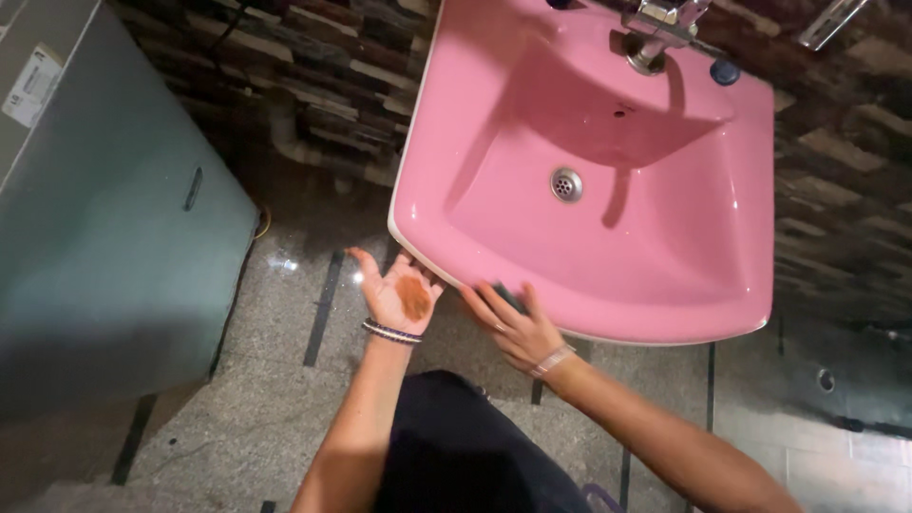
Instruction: The person scrubs the interior and outer rim of a pink sink using a sponge while the water is running, and then wipes the surrounding ledge by hand.
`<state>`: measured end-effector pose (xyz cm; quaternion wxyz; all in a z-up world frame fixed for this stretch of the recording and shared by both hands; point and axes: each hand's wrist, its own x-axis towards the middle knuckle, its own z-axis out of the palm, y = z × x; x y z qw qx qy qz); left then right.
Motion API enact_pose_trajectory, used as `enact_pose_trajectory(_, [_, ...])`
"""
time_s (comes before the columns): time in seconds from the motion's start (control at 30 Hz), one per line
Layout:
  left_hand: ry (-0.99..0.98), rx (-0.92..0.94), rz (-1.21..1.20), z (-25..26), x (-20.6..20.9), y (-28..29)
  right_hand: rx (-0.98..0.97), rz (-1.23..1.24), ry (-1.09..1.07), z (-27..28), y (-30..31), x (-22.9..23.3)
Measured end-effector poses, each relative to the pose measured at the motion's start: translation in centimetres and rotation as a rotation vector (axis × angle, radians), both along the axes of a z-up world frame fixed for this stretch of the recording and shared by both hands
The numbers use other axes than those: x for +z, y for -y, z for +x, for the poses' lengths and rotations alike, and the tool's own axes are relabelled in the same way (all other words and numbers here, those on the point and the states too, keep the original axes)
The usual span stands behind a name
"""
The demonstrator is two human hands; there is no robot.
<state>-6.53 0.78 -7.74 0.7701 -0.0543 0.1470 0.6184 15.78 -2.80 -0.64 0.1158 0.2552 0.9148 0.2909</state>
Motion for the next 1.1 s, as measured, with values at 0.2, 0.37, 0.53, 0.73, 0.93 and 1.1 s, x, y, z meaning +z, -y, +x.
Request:
enact_pose_trajectory(0.2, [-0.045, -0.006, 0.081, -2.8, -0.5, 1.2, -0.026, 0.102, -0.150, -14.6, -5.7, 1.7])
enact_pose_trajectory(0.37, [0.006, 0.074, 0.081, -6.1, 1.2, 1.1, -0.001, 0.239, -0.162, -15.1, -6.0, 1.7])
enact_pose_trajectory(0.53, [0.001, 0.093, 0.099, -5.5, 1.1, 1.2, 0.162, 0.279, 0.113, -6.5, -2.6, 0.7])
enact_pose_trajectory(0.73, [-0.064, 0.065, 0.104, -3.3, 2.7, 1.0, 0.173, 0.289, 0.194, 5.0, 0.5, 0.4])
enact_pose_trajectory(0.93, [-0.212, 0.106, -0.061, -2.0, 2.8, 0.4, -0.047, 0.182, -0.004, -0.1, 0.9, -3.5])
enact_pose_trajectory(1.1, [-1.525, 0.494, 0.157, -0.3, 3.9, 0.9, -0.074, 0.229, -0.258, -4.4, -0.4, -3.7])
